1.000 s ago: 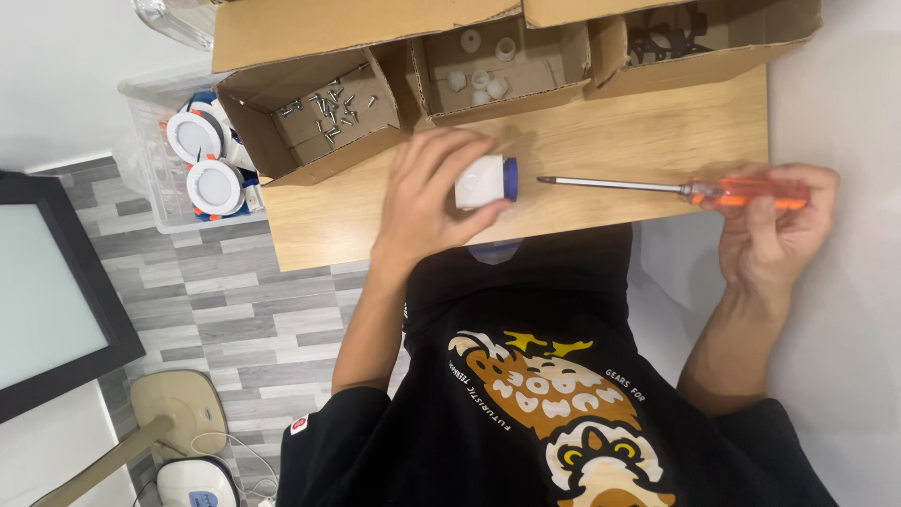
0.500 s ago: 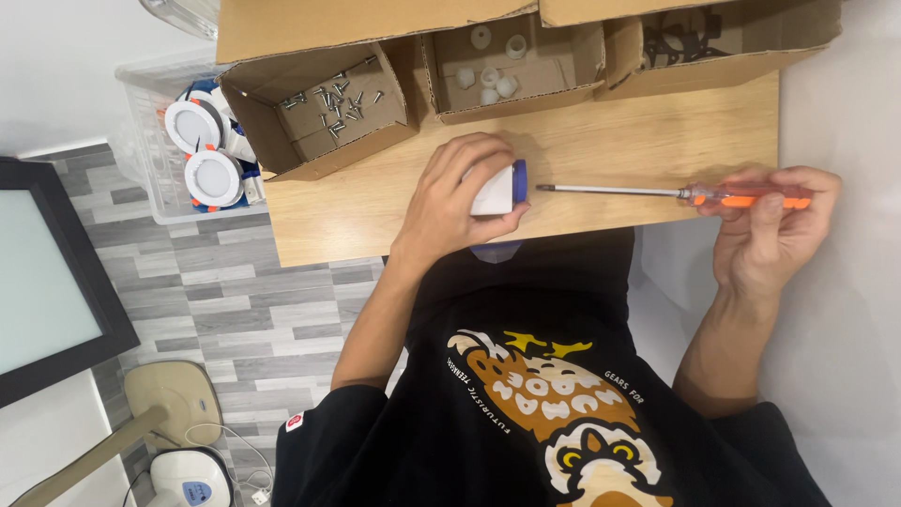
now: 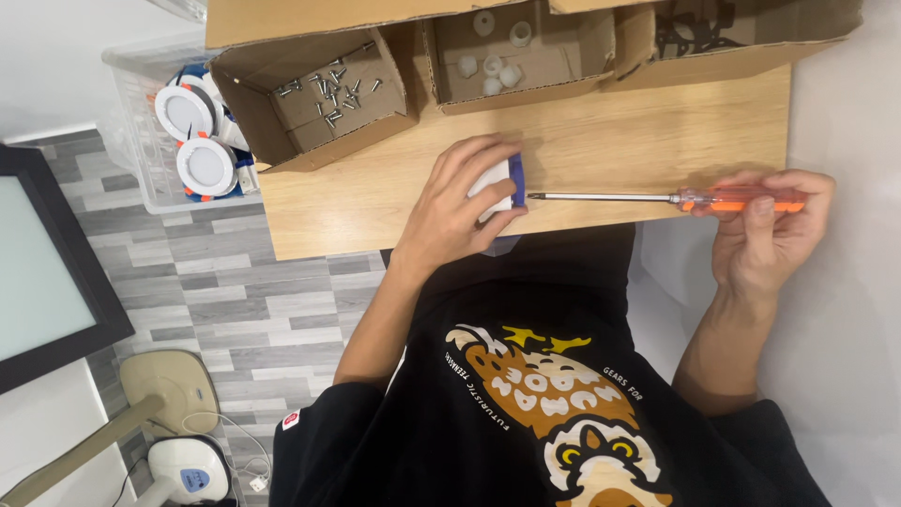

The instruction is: The person uses a screwdriver to tighten a screw on a white and blue plastic component. They then pick up a blue plastic piece and a white plastic piece, inspecting them by turning them over and feeling the edges. The person places the pieces back into a cardboard box and continues to handle similar components.

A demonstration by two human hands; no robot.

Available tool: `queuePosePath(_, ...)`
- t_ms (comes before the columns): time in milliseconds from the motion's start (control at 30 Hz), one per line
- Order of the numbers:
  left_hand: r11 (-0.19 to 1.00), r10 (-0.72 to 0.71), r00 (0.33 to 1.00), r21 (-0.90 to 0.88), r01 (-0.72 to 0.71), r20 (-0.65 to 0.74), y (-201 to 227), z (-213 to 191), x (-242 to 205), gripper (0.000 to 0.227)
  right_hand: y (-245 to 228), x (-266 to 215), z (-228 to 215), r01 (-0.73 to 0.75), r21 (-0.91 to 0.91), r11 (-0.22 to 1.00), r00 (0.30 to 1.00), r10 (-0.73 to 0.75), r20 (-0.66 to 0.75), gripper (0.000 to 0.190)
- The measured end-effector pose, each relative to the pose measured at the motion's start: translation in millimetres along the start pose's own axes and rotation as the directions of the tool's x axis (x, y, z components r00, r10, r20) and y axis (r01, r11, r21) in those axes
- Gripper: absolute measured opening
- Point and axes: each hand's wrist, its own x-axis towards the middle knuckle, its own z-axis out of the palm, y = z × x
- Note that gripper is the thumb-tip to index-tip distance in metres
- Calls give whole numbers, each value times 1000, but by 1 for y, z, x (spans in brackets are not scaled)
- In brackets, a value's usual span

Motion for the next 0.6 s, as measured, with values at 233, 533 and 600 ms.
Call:
queuePosePath(233,999,-51,998,-12,51,31,0,0,-2,22,-5,1,5,-6,-6,1000,999,6,54,32)
queuePosePath(533,999,-37,999,5,37,25,-2,2,-3,25,-7,2,10,23,-22,999,993,-20,116,27)
queuePosePath(600,999,-44,999,-12,44,27,-2,1,-2,24,-10,4,13,20,-9,1000,990,-18,143,24)
